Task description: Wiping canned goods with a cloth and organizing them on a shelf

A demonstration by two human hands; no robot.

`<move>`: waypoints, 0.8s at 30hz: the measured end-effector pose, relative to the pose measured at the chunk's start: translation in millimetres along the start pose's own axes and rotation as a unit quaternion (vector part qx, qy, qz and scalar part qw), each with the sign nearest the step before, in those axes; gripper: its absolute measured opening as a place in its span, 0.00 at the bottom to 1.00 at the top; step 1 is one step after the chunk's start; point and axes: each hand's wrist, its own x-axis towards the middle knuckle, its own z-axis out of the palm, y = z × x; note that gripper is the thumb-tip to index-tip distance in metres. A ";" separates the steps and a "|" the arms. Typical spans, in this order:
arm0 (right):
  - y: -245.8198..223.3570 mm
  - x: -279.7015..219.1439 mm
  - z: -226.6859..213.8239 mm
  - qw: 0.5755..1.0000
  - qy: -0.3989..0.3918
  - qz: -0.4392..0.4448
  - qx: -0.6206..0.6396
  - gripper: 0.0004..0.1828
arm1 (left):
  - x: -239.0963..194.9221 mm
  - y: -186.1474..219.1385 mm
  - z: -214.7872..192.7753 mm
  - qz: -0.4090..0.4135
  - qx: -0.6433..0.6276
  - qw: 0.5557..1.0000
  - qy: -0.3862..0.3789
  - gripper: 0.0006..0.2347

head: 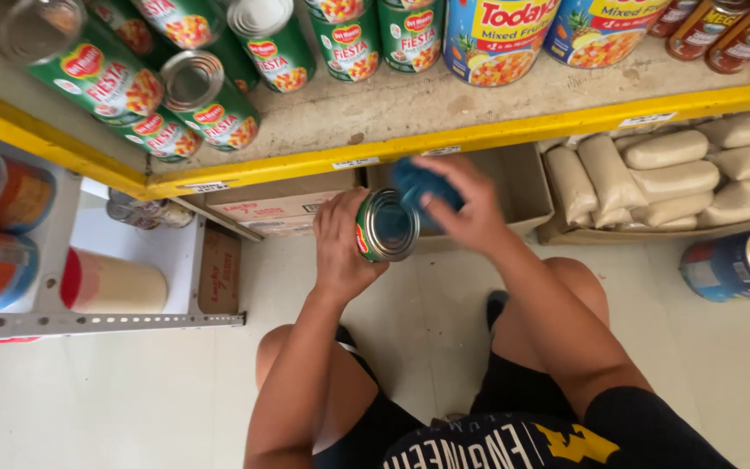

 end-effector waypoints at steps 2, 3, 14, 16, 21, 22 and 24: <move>-24.0 -0.2 8.8 0.993 -0.069 -0.085 0.038 0.25 | -1.9 3.5 4.8 0.054 0.041 0.998 -0.002 0.38; -23.2 -2.2 11.1 0.994 -0.068 -0.081 0.039 0.25 | -3.4 4.9 7.0 0.052 0.040 0.998 -0.007 0.38; -1.4 3.3 5.2 0.973 -0.103 -0.086 -0.186 0.13 | 2.2 9.7 3.2 0.138 0.108 0.983 0.051 0.30; 16.5 -4.5 7.5 0.979 -0.107 -0.032 -0.171 0.14 | 4.0 9.1 2.2 0.145 0.123 0.980 0.059 0.29; 52.0 -28.4 30.6 0.977 -0.109 0.179 0.032 0.13 | 11.4 11.0 -6.4 0.160 0.161 0.969 0.097 0.25; 43.0 -28.9 34.2 0.961 -0.111 0.236 0.092 0.12 | 11.4 8.7 -7.2 0.164 0.181 0.964 0.104 0.24; 36.8 -37.6 45.2 0.937 -0.111 0.292 0.154 0.14 | 10.4 4.6 -8.7 0.168 0.202 0.959 0.107 0.23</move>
